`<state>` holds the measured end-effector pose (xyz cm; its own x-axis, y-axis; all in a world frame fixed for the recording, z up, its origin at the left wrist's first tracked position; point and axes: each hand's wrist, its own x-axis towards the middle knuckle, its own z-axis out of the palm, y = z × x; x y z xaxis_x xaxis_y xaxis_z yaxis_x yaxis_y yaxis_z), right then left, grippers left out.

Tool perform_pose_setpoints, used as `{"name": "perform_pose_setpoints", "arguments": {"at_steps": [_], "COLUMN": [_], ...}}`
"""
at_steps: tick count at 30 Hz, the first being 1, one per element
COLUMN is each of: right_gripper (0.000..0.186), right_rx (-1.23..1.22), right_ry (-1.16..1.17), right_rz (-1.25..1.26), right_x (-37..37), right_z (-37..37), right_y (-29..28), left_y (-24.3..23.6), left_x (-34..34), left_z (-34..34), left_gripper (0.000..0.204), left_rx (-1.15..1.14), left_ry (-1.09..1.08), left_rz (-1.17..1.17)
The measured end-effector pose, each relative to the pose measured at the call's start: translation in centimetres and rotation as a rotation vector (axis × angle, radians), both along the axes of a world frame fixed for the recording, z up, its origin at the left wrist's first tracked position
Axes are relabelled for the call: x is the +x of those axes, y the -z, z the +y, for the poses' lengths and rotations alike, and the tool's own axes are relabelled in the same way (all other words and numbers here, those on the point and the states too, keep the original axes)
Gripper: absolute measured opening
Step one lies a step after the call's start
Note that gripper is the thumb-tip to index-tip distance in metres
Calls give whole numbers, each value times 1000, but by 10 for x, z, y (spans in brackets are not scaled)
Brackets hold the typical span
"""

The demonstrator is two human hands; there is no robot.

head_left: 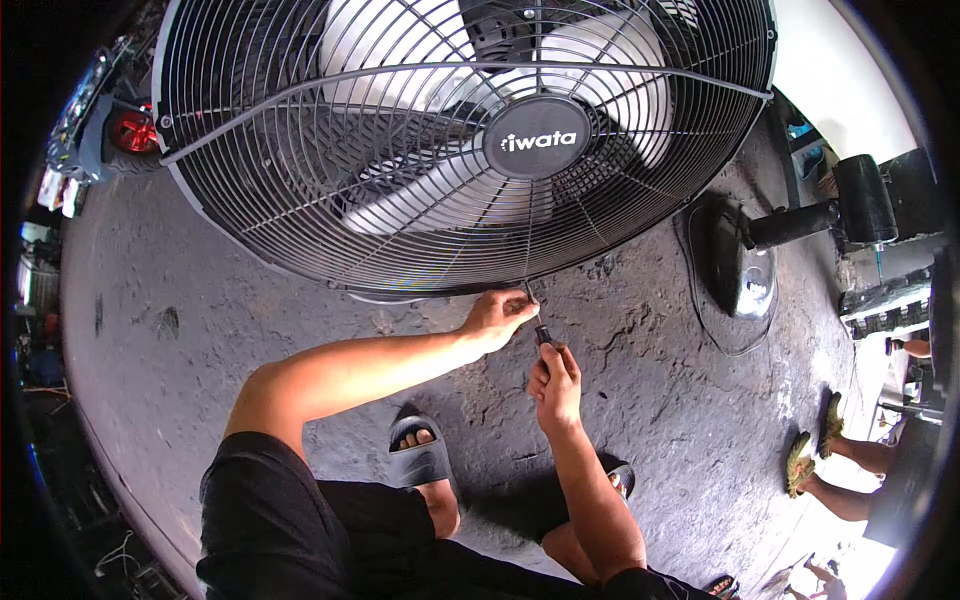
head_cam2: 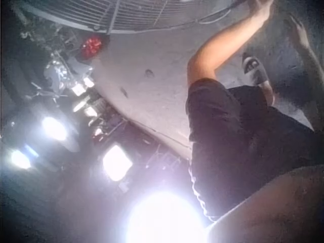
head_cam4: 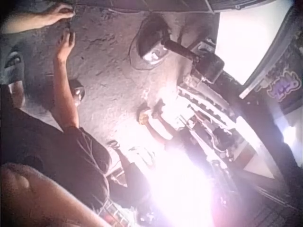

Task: Repairing and reassembling electric fans in a garage setting.

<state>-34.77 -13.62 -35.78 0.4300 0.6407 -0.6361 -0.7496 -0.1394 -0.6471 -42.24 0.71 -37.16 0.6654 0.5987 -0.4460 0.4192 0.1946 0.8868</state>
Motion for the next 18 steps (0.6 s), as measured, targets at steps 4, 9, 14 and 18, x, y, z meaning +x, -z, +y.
{"name": "perform_pose_setpoints", "arguments": {"at_steps": [4,9,14,18], "right_gripper": [9,9,15,19], "right_rx": [-11,-23,-6,-8], "right_ry": [10,-37,-43,-105], "right_rz": [9,-496,-332,-148], "right_x": [2,-4,-1,9], "right_z": [1,4,11,13], "right_y": [2,7,-19,-23], "left_y": [2,4,-2,-11], "left_x": [1,4,6,8], "left_z": [0,0,0,-1], "left_gripper": [20,18,17,17], "left_rx": [18,-66,-216,-269], "left_ry": [14,-21,-92,-117], "left_rz": [5,56,0,-57]}}
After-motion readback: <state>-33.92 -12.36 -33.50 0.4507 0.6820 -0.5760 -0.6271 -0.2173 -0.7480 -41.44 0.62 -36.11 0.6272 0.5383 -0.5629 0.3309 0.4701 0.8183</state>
